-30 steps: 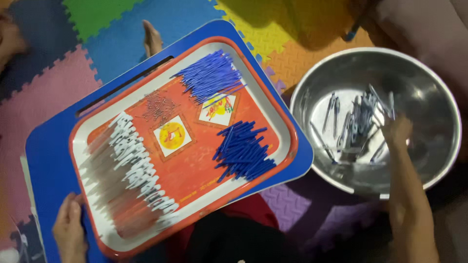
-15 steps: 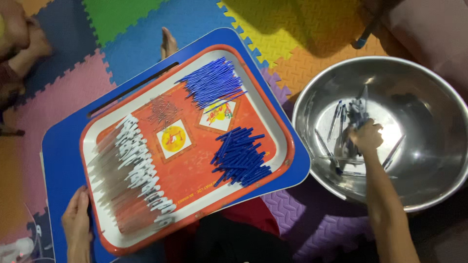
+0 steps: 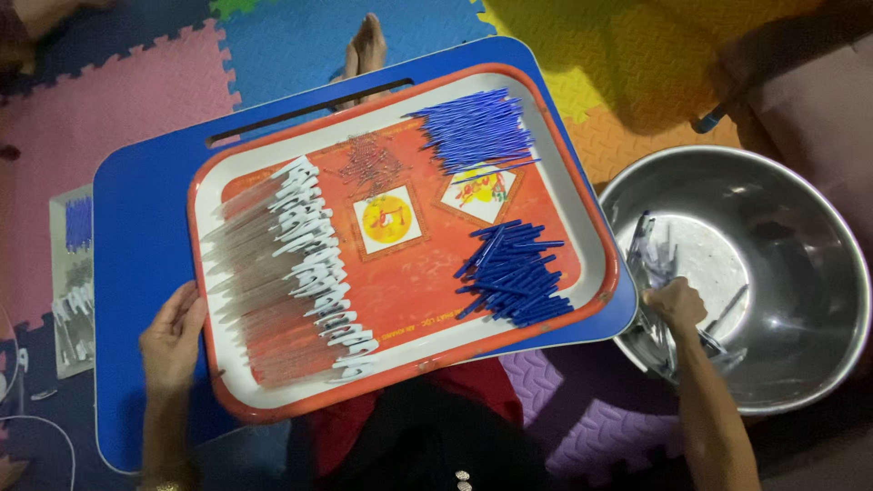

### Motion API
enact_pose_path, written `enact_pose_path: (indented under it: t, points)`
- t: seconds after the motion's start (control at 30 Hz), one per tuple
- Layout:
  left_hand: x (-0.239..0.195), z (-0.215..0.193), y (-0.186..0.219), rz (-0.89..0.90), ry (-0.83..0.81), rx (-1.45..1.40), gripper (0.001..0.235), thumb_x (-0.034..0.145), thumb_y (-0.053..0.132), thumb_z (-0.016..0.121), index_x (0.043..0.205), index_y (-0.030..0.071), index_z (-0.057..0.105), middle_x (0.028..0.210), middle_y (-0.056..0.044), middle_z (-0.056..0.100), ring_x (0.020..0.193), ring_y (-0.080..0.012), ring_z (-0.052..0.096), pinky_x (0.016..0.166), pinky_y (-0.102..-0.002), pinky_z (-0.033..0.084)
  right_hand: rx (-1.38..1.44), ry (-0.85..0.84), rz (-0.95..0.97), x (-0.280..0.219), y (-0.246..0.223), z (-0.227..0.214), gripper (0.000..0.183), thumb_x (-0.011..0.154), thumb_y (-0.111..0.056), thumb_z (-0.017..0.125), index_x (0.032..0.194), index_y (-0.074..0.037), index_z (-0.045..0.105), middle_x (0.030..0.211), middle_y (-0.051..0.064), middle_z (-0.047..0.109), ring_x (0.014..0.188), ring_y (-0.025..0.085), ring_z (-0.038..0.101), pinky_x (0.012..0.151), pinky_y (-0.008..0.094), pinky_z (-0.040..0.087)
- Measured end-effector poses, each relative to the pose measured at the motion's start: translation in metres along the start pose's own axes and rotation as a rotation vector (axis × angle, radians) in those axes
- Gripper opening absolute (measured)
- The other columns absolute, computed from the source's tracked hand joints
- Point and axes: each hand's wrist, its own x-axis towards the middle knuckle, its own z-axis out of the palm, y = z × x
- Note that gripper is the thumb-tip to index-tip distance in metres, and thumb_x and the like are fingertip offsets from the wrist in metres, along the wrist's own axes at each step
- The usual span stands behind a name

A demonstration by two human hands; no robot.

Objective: The person assembles blue pens by inserting ink cartridges into clear plastic barrels. They pick up a barrel and a cartridge, insert the cartridge into the barrel, and place the completed pen on a tray. The person repeats this process for multiple pens.

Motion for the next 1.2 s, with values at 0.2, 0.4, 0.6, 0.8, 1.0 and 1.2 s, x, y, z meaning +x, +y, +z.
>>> enact_pose_path:
  t: [0.2, 0.4, 0.6, 0.8, 1.0, 1.2]
  points:
    - [-0.011, 0.002, 0.028, -0.014, 0.007, 0.043, 0.047, 0.113, 0.011, 0.066, 0.156, -0.006, 0.060, 0.149, -0.022, 0.067, 0.136, -0.0245, 0.063, 0.118, -0.033, 0.049, 0.278, 0.222, -0.050, 0.004, 0.037, -0.034, 0.043, 0.090, -0.032, 0.077, 0.113, 0.004, 0.085, 0.089, 0.024, 0.079, 0.084, 0.039, 0.076, 0.068, 0.057, 0.056]
    - [-0.009, -0.003, 0.022, 0.045, 0.029, 0.024, 0.046, 0.117, 0.009, 0.059, 0.160, -0.008, 0.055, 0.152, -0.025, 0.064, 0.140, -0.0272, 0.061, 0.117, -0.037, 0.048, 0.246, 0.745, -0.671, 0.043, 0.077, -0.129, 0.044, 0.104, -0.031, 0.087, 0.138, -0.003, 0.084, 0.116, 0.017, 0.083, 0.103, 0.034, 0.078, 0.082, 0.048, 0.056]
    - [-0.009, -0.020, 0.040, 0.259, 0.258, -0.019, 0.043, 0.118, 0.008, 0.058, 0.158, -0.005, 0.054, 0.155, -0.022, 0.063, 0.142, -0.0303, 0.061, 0.121, -0.041, 0.048, 0.718, 0.068, -0.823, -0.037, -0.088, -0.240, 0.022, 0.103, -0.022, 0.058, 0.125, -0.025, 0.054, 0.109, -0.007, 0.053, 0.095, 0.007, 0.050, 0.079, 0.030, 0.038]
    - [-0.023, -0.034, 0.116, 0.218, 0.143, -0.476, 0.052, 0.118, 0.037, 0.058, 0.161, 0.010, 0.051, 0.158, -0.012, 0.063, 0.144, -0.0233, 0.061, 0.124, -0.038, 0.048, 0.635, -0.588, -1.007, -0.433, -0.346, -0.211, 0.017, 0.111, -0.023, 0.067, 0.099, -0.010, 0.068, 0.082, 0.008, 0.071, 0.070, 0.016, 0.069, 0.064, 0.032, 0.059]
    - [-0.006, -0.069, 0.059, 0.040, 0.020, -0.926, 0.082, 0.118, 0.070, 0.052, 0.178, 0.018, 0.031, 0.183, -0.024, 0.025, 0.169, -0.0457, 0.025, 0.135, -0.068, 0.019, 0.721, -0.953, -0.870, -0.562, -0.511, 0.037, 0.066, 0.061, -0.029, 0.102, 0.117, -0.003, 0.079, 0.089, 0.016, 0.080, 0.076, 0.029, 0.080, 0.069, 0.050, 0.067]
    - [-0.036, -0.066, 0.118, -0.085, 0.133, -0.646, 0.089, 0.115, 0.065, 0.047, 0.173, 0.000, 0.031, 0.182, -0.031, 0.012, 0.168, -0.0476, 0.008, 0.137, -0.064, 0.007, 0.520, -0.853, -0.850, -0.572, -0.572, 0.175, 0.059, 0.054, -0.039, 0.097, 0.102, -0.008, 0.083, 0.079, 0.013, 0.076, 0.068, 0.031, 0.079, 0.052, 0.046, 0.065]
